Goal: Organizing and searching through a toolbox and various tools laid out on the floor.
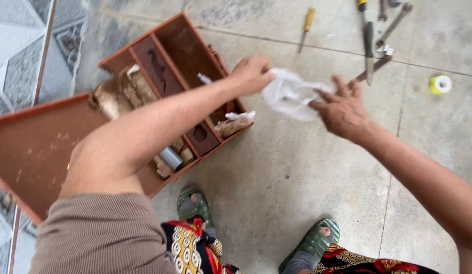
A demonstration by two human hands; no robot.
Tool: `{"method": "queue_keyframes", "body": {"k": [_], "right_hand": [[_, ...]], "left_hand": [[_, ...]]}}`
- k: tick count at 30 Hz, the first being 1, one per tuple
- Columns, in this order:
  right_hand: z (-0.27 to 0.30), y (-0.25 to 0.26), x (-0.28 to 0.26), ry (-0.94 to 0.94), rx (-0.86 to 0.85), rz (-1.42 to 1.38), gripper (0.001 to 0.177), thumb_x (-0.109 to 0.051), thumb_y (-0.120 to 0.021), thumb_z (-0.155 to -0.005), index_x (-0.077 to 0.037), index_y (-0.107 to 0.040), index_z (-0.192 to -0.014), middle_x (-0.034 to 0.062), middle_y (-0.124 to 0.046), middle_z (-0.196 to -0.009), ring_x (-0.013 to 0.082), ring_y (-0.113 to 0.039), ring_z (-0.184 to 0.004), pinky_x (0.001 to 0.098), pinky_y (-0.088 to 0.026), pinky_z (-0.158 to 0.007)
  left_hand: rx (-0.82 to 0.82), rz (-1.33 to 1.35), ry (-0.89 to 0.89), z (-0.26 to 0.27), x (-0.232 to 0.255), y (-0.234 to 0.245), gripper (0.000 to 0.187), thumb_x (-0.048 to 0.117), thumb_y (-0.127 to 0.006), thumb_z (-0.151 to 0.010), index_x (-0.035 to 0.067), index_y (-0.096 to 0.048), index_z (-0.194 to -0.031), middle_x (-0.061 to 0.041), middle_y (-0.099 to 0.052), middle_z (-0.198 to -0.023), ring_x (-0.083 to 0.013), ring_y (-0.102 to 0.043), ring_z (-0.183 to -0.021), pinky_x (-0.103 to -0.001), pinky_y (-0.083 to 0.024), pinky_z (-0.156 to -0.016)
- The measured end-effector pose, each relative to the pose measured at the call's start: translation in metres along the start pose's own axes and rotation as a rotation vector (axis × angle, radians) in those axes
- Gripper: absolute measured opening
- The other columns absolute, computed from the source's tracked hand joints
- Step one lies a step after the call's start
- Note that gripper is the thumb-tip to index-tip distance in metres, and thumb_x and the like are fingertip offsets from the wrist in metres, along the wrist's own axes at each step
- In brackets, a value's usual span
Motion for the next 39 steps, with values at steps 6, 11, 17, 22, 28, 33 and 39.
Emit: {"method": "queue_keyframes", "body": {"k": [6, 11, 17, 22, 28, 33, 39], "right_hand": [[-0.005, -0.046, 0.005, -0.103, -0.050, -0.387, 0.035, -0.034, -0.068, -0.089, -0.051, -0.070, -0.119, -0.0146, -0.058, -0.149, 0.0367, -0.034, -0.152, 0.0678, -0.026, -0.116], [-0.017, -0.045, 0.027, -0.198, 0.225, -0.863, 0.028, -0.013, -0.065, -0.080, -0.037, -0.076, -0.089, -0.0175, -0.076, -0.105, 0.0232, -0.062, -0.126, 0.0471, -0.044, -0.115], [0.001, -0.020, 0.036, -0.443, 0.231, -1.226, 0.035, -0.012, -0.057, -0.079, -0.031, -0.080, -0.099, -0.0026, -0.078, -0.103, 0.0215, -0.071, -0.111, 0.0429, -0.055, -0.098], [-0.008, -0.070, 0.065, -0.513, 0.256, -1.227, 0.029, -0.009, -0.063, -0.087, -0.024, -0.079, -0.106, 0.0033, -0.079, -0.101, 0.0238, -0.073, -0.105, 0.0409, -0.056, -0.097], [-0.011, -0.157, 0.128, -0.615, 0.360, -1.071, 0.024, -0.009, -0.068, -0.089, -0.018, -0.078, -0.109, 0.0063, -0.078, -0.098, 0.0238, -0.073, -0.101, 0.0406, -0.058, -0.091], [0.000, -0.221, 0.189, -0.758, 0.333, -0.979, 0.024, -0.009, -0.067, -0.093, -0.018, -0.078, -0.112, 0.0052, -0.078, -0.101, 0.0233, -0.074, -0.101, 0.0386, -0.059, -0.092], [0.014, -0.239, 0.258, -0.821, 0.506, -0.622, 0.023, -0.006, -0.071, -0.089, -0.008, -0.074, -0.112, 0.0197, -0.070, -0.102, 0.0416, -0.069, -0.102, 0.0507, -0.057, -0.090]], "left_hand": [[-0.126, 0.045, 0.227, 0.011, -0.035, -0.060, 0.029, 0.046, -0.059, -0.085, 0.020, -0.072, -0.082, -0.001, -0.070, -0.059, -0.0214, -0.073, -0.071, -0.040, -0.052, -0.070], [-0.073, 0.471, 0.394, 0.012, -0.029, -0.064, 0.028, 0.026, -0.058, -0.097, 0.004, -0.063, -0.113, -0.009, -0.075, -0.078, -0.0150, -0.076, -0.064, -0.022, -0.051, -0.049], [-0.059, 0.516, 0.465, 0.010, -0.032, -0.064, 0.034, 0.027, -0.057, -0.098, 0.003, -0.057, -0.122, -0.005, -0.071, -0.080, -0.0127, -0.075, -0.067, -0.020, -0.050, -0.049], [-0.086, 0.483, 0.485, 0.001, -0.041, -0.068, 0.035, 0.031, -0.062, -0.097, 0.009, -0.058, -0.124, -0.006, -0.074, -0.089, -0.0151, -0.076, -0.073, -0.023, -0.053, -0.057], [-0.122, 0.526, 0.504, -0.006, -0.026, -0.066, 0.028, 0.033, -0.065, -0.097, 0.013, -0.061, -0.118, -0.003, -0.074, -0.091, -0.0143, -0.076, -0.077, -0.024, -0.055, -0.063], [-0.160, 0.599, 0.519, -0.011, -0.008, -0.071, 0.023, 0.030, -0.067, -0.098, 0.013, -0.062, -0.113, -0.001, -0.074, -0.089, -0.0129, -0.076, -0.075, -0.022, -0.055, -0.061], [-0.154, 0.682, 0.551, -0.016, 0.012, -0.063, 0.023, 0.031, -0.069, -0.098, 0.012, -0.063, -0.109, -0.003, -0.074, -0.089, -0.0144, -0.076, -0.074, -0.022, -0.056, -0.063]]}}
Point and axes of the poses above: each hand's wrist, its own z-axis away from the middle knuckle, its own y-axis out of the back of the hand, x = y × z, the point moved 4 cm from there along -z, towards the middle knuckle
